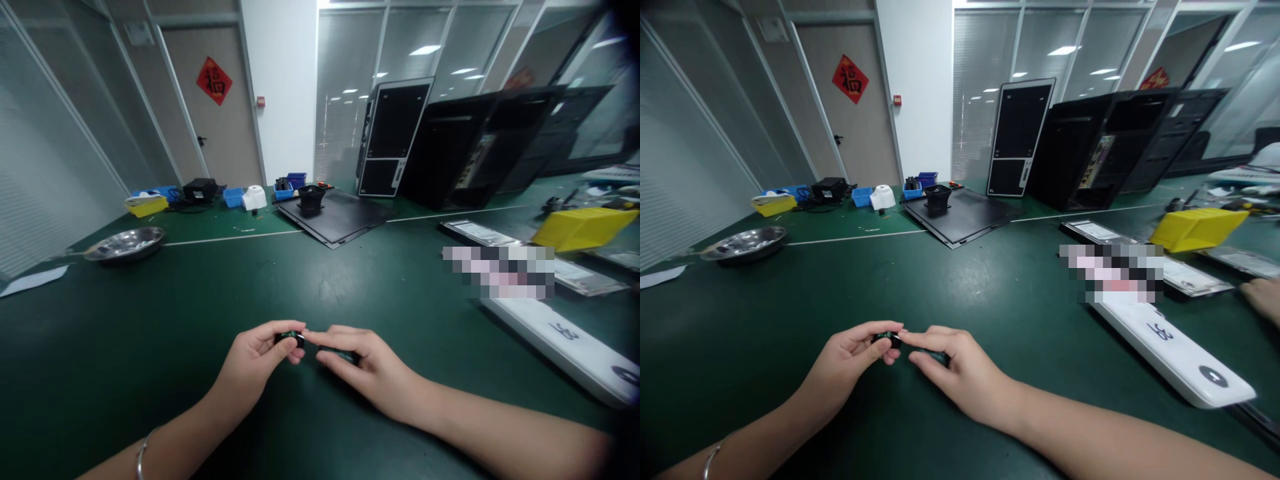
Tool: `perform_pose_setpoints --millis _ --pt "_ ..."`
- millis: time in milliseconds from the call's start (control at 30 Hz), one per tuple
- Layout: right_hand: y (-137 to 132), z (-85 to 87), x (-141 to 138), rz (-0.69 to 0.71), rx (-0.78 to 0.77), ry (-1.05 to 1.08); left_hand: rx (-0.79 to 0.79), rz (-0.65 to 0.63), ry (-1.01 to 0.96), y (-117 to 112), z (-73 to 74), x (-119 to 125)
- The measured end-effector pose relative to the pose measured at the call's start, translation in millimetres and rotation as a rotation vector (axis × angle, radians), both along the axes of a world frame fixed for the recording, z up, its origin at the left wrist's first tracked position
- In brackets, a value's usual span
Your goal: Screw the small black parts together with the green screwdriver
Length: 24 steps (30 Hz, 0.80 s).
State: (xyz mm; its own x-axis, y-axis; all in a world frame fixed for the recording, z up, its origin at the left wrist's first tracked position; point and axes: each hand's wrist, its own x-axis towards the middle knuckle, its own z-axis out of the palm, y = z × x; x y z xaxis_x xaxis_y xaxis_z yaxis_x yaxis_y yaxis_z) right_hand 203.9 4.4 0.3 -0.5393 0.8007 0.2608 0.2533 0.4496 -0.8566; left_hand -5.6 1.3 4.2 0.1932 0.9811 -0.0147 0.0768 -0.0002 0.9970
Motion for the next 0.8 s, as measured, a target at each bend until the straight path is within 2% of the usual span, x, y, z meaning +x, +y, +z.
perform_pose_setpoints --millis 167,300,400,600,800 --pt "0.5 -0.5 0.3 -0.016 0.049 -0.007 0.014 -0.017 0.007 0.4 1.8 -1.9" --pt "0.2 -1.2 1.2 -0.037 0.053 -0.032 0.043 0.037 0.035 2.0 3.9 -2.8" --pt "0.3 -1.8 1.7 -0.035 0.052 -0.034 -0.008 0.039 0.074 2.9 4.0 -2.2" --pt "1.0 -1.8 0.7 -0.045 0.047 -0.022 -0.056 0.039 -0.104 4.3 -1.4 0.9" --pt "1.4 -0.4 0.2 -0.051 0.034 -0.019 -0.034 0.001 -0.152 4.0 -0.2 0.7"
